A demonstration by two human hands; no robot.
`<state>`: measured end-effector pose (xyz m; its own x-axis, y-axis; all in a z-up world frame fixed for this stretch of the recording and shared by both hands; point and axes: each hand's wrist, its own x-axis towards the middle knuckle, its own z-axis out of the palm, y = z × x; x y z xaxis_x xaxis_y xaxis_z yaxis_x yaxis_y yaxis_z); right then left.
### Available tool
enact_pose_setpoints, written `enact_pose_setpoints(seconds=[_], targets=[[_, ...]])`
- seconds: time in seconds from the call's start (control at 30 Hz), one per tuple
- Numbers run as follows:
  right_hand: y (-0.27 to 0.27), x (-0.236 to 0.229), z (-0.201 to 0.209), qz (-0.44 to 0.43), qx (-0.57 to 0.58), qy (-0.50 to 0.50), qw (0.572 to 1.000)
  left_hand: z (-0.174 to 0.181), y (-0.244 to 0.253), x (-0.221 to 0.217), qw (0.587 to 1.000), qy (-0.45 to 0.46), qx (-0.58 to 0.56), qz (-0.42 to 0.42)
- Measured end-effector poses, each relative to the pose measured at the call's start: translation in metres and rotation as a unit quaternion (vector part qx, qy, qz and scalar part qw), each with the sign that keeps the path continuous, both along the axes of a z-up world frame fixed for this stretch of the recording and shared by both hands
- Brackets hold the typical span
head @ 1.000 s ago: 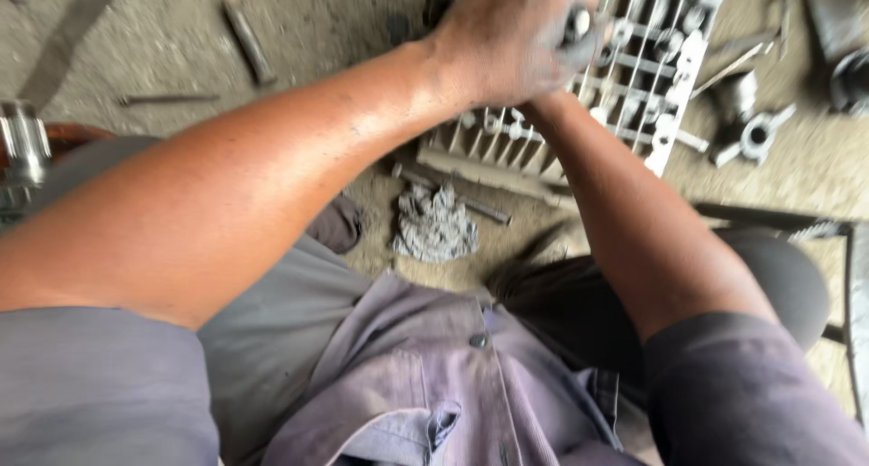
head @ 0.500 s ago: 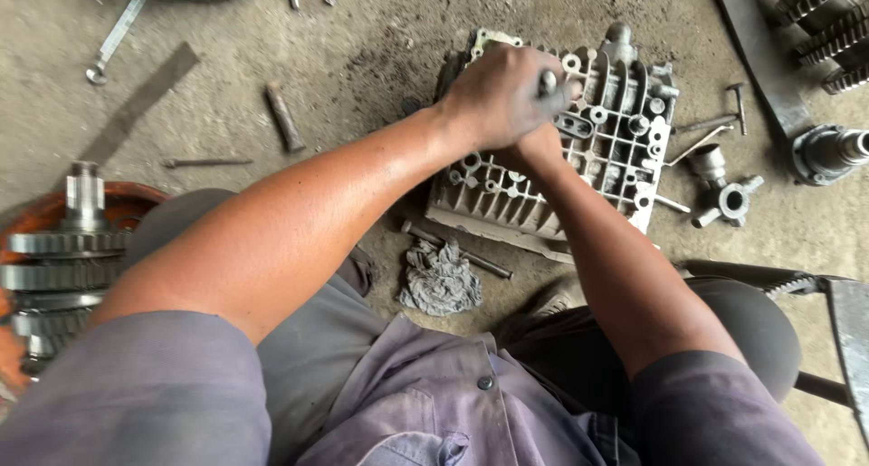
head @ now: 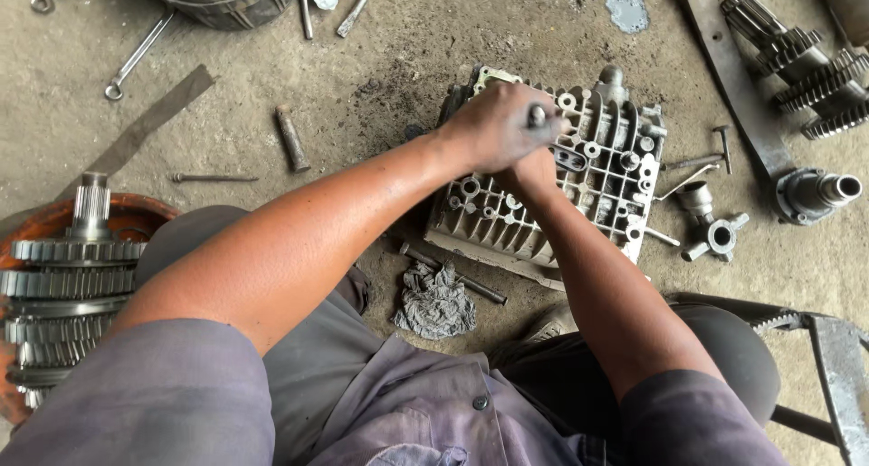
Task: The person uses a brush and a cleaning tool to remove debris and scrub the internal channels of a metallic vehicle housing component.
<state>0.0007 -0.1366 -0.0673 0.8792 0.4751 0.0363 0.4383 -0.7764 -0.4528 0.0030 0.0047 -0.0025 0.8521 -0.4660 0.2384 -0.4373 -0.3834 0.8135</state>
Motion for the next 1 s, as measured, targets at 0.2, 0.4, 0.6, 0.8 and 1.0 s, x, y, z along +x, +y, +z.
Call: enact_pose_setpoints(seconds=[0.2,0.4,0.6,0.8,1.0], targets=[[0.091,-0.017,0.033,-0.565,-0.441,0.06,0.695,0.001,-0.034,-0.031,0.989,0.0,0.117,-0.095],[0.097,-0.004,0.023,-0.626,-0.375,-0.034,0.683,0.014,-0.017,0.001,0.983,0.147,0.055,-0.1],[0.072,0.0,0.004,-0.51,-0.571,0.049,0.641,0.018,-0.041,-0.032,0.97,0.121,0.04,-0.209],[-0.002,0.014,-0.017,-0.107,-0.146,0.146,0.973,0.023,-0.022,-0.009,0.958,0.182,-0.007,-0.22],[-0.011,0.021,-0.043,0.01,0.027,0.196,0.98,0.009,-0.034,0.001,0.99,0.04,0.048,-0.129]])
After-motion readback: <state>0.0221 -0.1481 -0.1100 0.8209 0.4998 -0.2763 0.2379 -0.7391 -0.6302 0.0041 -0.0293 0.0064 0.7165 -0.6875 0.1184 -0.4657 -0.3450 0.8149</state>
